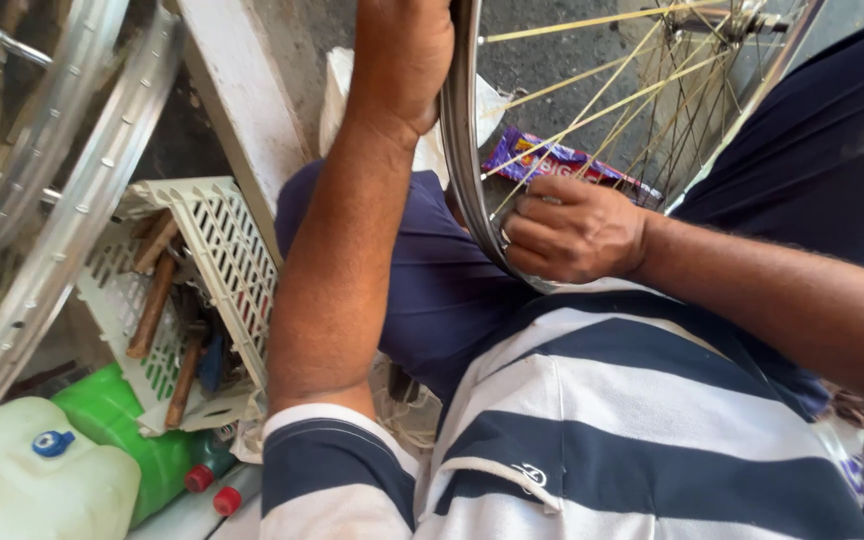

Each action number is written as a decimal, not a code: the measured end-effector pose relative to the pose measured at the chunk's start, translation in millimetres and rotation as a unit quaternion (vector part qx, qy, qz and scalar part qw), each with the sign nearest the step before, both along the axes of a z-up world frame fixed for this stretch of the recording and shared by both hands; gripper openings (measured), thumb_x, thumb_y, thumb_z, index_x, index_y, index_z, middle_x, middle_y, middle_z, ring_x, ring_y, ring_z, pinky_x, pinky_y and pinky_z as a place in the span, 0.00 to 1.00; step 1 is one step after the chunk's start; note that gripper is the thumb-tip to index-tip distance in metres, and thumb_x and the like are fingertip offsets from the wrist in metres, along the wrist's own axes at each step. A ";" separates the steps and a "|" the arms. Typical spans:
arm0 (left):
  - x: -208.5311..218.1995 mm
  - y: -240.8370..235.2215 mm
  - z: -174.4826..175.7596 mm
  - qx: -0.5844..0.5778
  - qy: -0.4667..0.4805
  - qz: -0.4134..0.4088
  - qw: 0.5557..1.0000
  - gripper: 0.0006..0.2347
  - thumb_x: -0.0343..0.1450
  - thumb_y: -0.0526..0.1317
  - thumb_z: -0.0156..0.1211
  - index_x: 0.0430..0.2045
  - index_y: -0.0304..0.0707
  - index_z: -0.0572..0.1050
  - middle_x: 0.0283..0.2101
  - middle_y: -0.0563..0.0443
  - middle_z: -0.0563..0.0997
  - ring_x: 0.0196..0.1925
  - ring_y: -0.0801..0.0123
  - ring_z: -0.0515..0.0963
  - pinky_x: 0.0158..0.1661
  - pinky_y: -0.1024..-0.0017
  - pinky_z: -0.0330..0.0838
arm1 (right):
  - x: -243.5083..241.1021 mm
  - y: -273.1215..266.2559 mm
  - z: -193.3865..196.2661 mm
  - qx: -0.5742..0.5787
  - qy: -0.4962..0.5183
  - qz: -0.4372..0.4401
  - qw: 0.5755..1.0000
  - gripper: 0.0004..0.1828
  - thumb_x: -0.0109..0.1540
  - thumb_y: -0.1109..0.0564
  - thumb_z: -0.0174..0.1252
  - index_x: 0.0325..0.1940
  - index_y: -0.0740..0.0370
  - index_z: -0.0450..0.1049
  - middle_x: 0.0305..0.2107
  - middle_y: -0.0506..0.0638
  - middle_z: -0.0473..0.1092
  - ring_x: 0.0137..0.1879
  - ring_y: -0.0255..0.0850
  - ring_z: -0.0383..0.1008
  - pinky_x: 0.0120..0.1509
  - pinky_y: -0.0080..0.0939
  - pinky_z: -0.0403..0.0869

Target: The person sits on the floor and uses a small metal tool to tighten the spokes on a bicycle wheel rim. They rotate the wheel to access different sections and continue the process for the duration of the clip.

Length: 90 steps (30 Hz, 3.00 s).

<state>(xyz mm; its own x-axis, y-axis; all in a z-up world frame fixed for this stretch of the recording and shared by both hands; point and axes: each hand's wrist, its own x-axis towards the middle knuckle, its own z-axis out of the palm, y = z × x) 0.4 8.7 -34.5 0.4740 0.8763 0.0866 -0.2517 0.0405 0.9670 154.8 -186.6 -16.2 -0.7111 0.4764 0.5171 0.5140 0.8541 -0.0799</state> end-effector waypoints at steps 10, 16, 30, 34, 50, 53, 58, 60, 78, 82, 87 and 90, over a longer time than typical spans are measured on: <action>10.4 -23.0 57.2 0.009 -0.038 -0.083 0.996 0.13 0.83 0.41 0.50 0.34 0.32 0.79 0.30 0.49 0.82 0.28 0.74 0.80 0.46 0.69 0.82 | 17.7 32.9 16.4 -0.588 -0.030 0.003 0.808 0.27 0.61 0.42 0.60 0.60 0.56 0.74 0.45 0.55 0.78 0.53 0.50 0.78 0.58 0.52 0.74; 10.5 -24.0 62.1 0.008 -0.061 -0.092 0.994 0.12 0.83 0.41 0.54 0.35 0.32 0.79 0.33 0.47 0.83 0.28 0.73 0.79 0.46 0.70 0.82 | 0.2 43.5 16.9 -0.613 -0.166 0.001 0.772 0.24 0.63 0.42 0.55 0.58 0.54 0.74 0.45 0.54 0.76 0.56 0.50 0.75 0.60 0.54 0.71; 13.9 -17.4 57.1 0.008 -0.025 -0.078 0.997 0.12 0.81 0.42 0.53 0.36 0.34 0.80 0.34 0.47 0.84 0.28 0.74 0.79 0.31 0.76 0.75 | -2.4 -36.1 13.9 -0.252 0.121 -0.163 0.946 0.17 0.54 0.59 0.67 0.47 0.59 0.76 0.43 0.55 0.72 0.42 0.49 0.74 0.46 0.48 0.74; 11.5 -16.5 55.4 0.028 -0.006 -0.076 0.997 0.12 0.82 0.42 0.52 0.37 0.35 0.80 0.35 0.47 0.84 0.29 0.74 0.79 0.33 0.75 0.75 | -14.7 -48.7 8.1 -0.338 0.159 -0.211 0.903 0.15 0.58 0.58 0.68 0.47 0.61 0.76 0.37 0.54 0.70 0.39 0.47 0.74 0.40 0.47 0.75; 15.0 -13.5 54.6 0.034 -0.034 -0.094 0.994 0.14 0.84 0.48 0.49 0.38 0.40 0.77 0.27 0.52 0.78 0.26 0.78 0.71 0.30 0.77 0.66 | 20.7 -33.3 43.2 -0.343 0.266 -0.226 0.872 0.16 0.65 0.65 0.59 0.58 0.63 0.77 0.47 0.57 0.72 0.45 0.46 0.79 0.46 0.43 0.79; 14.6 -17.8 63.3 -0.001 -0.033 -0.085 0.996 0.13 0.83 0.49 0.48 0.42 0.41 0.76 0.25 0.54 0.76 0.26 0.78 0.70 0.30 0.76 0.64 | 11.8 -16.8 46.9 -0.287 0.241 -0.229 0.898 0.16 0.64 0.64 0.59 0.57 0.63 0.77 0.47 0.58 0.72 0.47 0.50 0.78 0.48 0.46 0.78; 11.1 -20.4 63.4 -0.044 -0.032 -0.070 0.996 0.13 0.83 0.48 0.49 0.41 0.38 0.76 0.24 0.53 0.76 0.25 0.77 0.69 0.30 0.76 0.62 | -2.0 3.2 31.1 -0.243 0.214 -0.233 0.917 0.14 0.65 0.58 0.61 0.54 0.62 0.78 0.39 0.53 0.74 0.43 0.50 0.75 0.50 0.49 0.73; 9.0 -21.0 62.9 -0.043 -0.025 -0.066 0.997 0.13 0.83 0.48 0.48 0.40 0.38 0.76 0.23 0.54 0.75 0.24 0.78 0.67 0.29 0.76 0.61 | -4.2 4.2 26.8 -0.282 0.260 -0.228 0.895 0.12 0.65 0.55 0.61 0.51 0.62 0.77 0.37 0.52 0.75 0.43 0.48 0.75 0.50 0.48 0.72; 7.5 -22.3 83.3 0.009 0.084 -0.034 0.996 0.30 0.71 0.70 0.48 0.40 0.38 0.74 0.24 0.51 0.79 0.26 0.79 0.75 0.30 0.79 0.70 | 4.9 15.0 15.1 -0.375 0.325 -0.095 0.863 0.14 0.62 0.51 0.63 0.48 0.59 0.79 0.39 0.52 0.78 0.45 0.42 0.79 0.49 0.46 0.77; 10.1 -24.8 83.6 0.003 0.069 -0.036 0.997 0.30 0.72 0.70 0.49 0.39 0.38 0.74 0.24 0.52 0.78 0.26 0.79 0.75 0.31 0.79 0.70 | -17.0 20.9 2.6 -0.415 0.186 -0.243 0.857 0.14 0.59 0.55 0.67 0.48 0.56 0.77 0.36 0.50 0.78 0.44 0.42 0.79 0.51 0.45 0.78; 10.8 -22.4 77.1 -0.023 0.009 -0.035 0.999 0.25 0.75 0.64 0.55 0.38 0.37 0.74 0.25 0.56 0.71 0.27 0.77 0.71 0.30 0.78 0.65 | -19.0 19.2 3.8 -0.383 0.173 -0.177 0.890 0.20 0.53 0.55 0.73 0.47 0.58 0.78 0.38 0.53 0.75 0.48 0.47 0.77 0.54 0.50 0.77; 12.4 -21.5 75.7 -0.044 -0.018 -0.034 0.998 0.23 0.73 0.62 0.56 0.37 0.38 0.75 0.29 0.59 0.70 0.27 0.78 0.70 0.29 0.77 0.64 | 9.1 15.3 12.1 -0.447 0.336 -0.058 0.827 0.11 0.58 0.60 0.69 0.45 0.56 0.79 0.40 0.51 0.74 0.49 0.41 0.78 0.52 0.45 0.79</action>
